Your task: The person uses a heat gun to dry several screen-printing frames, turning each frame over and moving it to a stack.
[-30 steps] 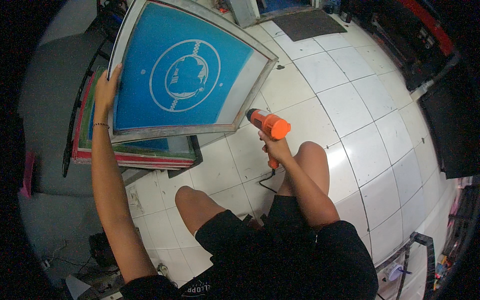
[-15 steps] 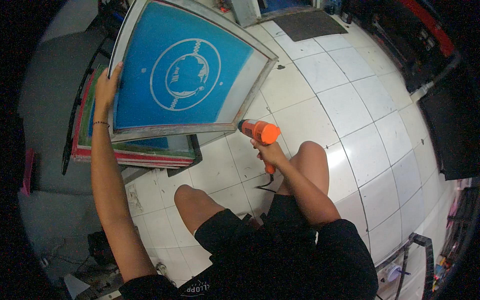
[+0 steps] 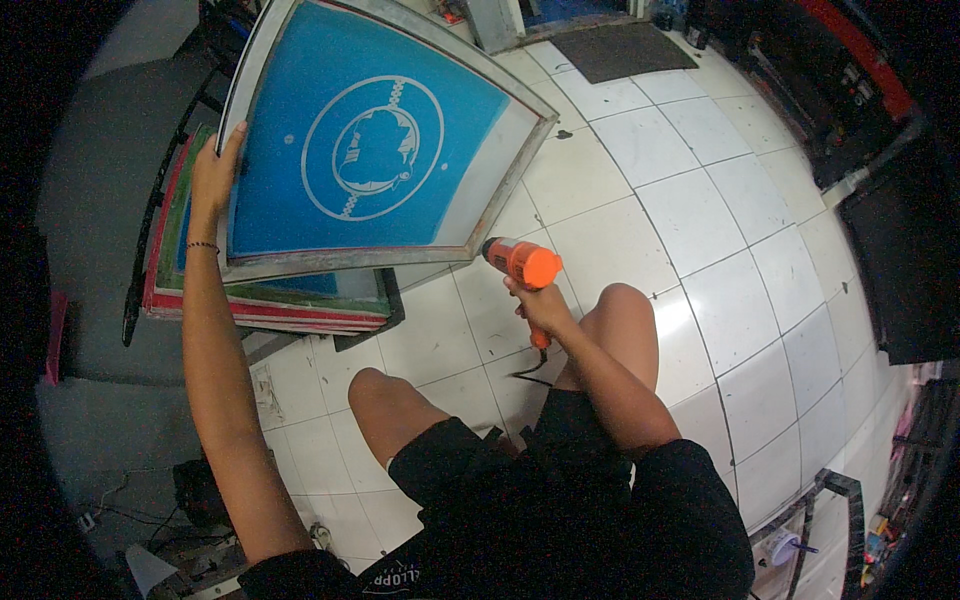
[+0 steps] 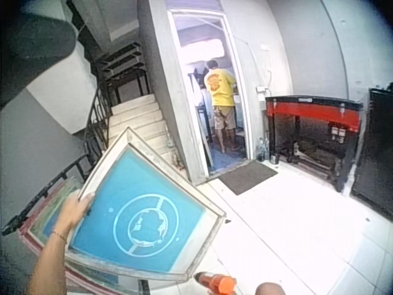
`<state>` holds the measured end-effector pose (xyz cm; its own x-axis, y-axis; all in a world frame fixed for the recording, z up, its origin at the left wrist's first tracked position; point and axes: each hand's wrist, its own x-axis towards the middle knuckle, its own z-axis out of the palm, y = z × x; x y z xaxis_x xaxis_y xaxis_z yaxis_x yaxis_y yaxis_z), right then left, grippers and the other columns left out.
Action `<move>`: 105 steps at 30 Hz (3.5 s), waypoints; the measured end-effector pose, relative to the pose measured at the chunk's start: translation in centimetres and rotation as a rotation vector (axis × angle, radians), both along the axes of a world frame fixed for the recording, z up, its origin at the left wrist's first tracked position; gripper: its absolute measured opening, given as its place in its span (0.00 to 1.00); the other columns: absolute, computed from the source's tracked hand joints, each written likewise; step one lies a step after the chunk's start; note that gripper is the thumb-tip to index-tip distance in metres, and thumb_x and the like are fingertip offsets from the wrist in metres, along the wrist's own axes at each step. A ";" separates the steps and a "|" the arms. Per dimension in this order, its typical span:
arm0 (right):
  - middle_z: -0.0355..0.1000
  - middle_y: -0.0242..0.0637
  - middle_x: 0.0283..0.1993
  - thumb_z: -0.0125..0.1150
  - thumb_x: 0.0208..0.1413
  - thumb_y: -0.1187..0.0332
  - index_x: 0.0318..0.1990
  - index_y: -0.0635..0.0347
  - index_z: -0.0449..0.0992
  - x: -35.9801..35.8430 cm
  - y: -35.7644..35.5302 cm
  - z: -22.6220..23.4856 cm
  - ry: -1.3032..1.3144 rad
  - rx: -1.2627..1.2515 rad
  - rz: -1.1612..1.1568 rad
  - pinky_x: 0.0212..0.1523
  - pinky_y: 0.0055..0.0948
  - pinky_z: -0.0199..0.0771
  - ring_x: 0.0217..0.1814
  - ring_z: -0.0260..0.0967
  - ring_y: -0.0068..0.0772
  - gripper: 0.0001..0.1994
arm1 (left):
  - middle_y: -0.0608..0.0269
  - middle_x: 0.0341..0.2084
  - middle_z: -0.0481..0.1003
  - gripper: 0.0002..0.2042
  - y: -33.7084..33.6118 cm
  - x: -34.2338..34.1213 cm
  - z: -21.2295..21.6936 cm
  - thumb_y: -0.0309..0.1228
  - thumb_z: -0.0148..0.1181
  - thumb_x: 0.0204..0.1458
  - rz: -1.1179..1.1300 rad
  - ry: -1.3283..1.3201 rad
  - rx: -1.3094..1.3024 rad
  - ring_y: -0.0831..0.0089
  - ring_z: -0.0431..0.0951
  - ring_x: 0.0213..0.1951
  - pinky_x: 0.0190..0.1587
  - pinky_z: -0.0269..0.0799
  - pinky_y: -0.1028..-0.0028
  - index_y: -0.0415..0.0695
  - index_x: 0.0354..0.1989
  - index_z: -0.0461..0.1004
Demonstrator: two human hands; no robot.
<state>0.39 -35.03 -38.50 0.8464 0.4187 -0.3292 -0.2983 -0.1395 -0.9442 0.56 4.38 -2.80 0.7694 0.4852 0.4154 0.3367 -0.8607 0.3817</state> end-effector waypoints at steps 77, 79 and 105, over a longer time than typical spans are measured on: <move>0.69 0.34 0.23 0.61 0.60 0.59 0.41 0.61 0.71 4.2 -2.2 0.9 -0.206 0.140 -0.598 0.20 0.27 0.65 0.19 0.65 0.23 0.14 | 0.53 0.28 0.79 0.32 0.4 -0.2 0.1 0.64 0.55 0.50 -0.029 -0.030 -0.001 0.62 0.79 0.33 0.39 0.70 0.67 0.41 0.40 0.79; 0.69 0.34 0.23 0.61 0.60 0.59 0.42 0.61 0.71 4.2 -2.3 1.0 -0.198 0.122 -0.603 0.20 0.27 0.65 0.19 0.65 0.23 0.14 | 0.53 0.29 0.79 0.33 0.7 -0.1 0.0 0.64 0.55 0.50 -0.034 -0.035 0.003 0.61 0.79 0.34 0.40 0.71 0.67 0.41 0.41 0.79; 0.69 0.34 0.24 0.60 0.61 0.58 0.44 0.63 0.69 4.3 -2.4 0.9 -0.194 0.103 -0.607 0.24 0.29 0.67 0.23 0.67 0.25 0.16 | 0.53 0.28 0.78 0.32 0.5 -0.1 0.0 0.63 0.55 0.51 -0.052 -0.050 -0.001 0.64 0.78 0.33 0.39 0.70 0.68 0.39 0.39 0.78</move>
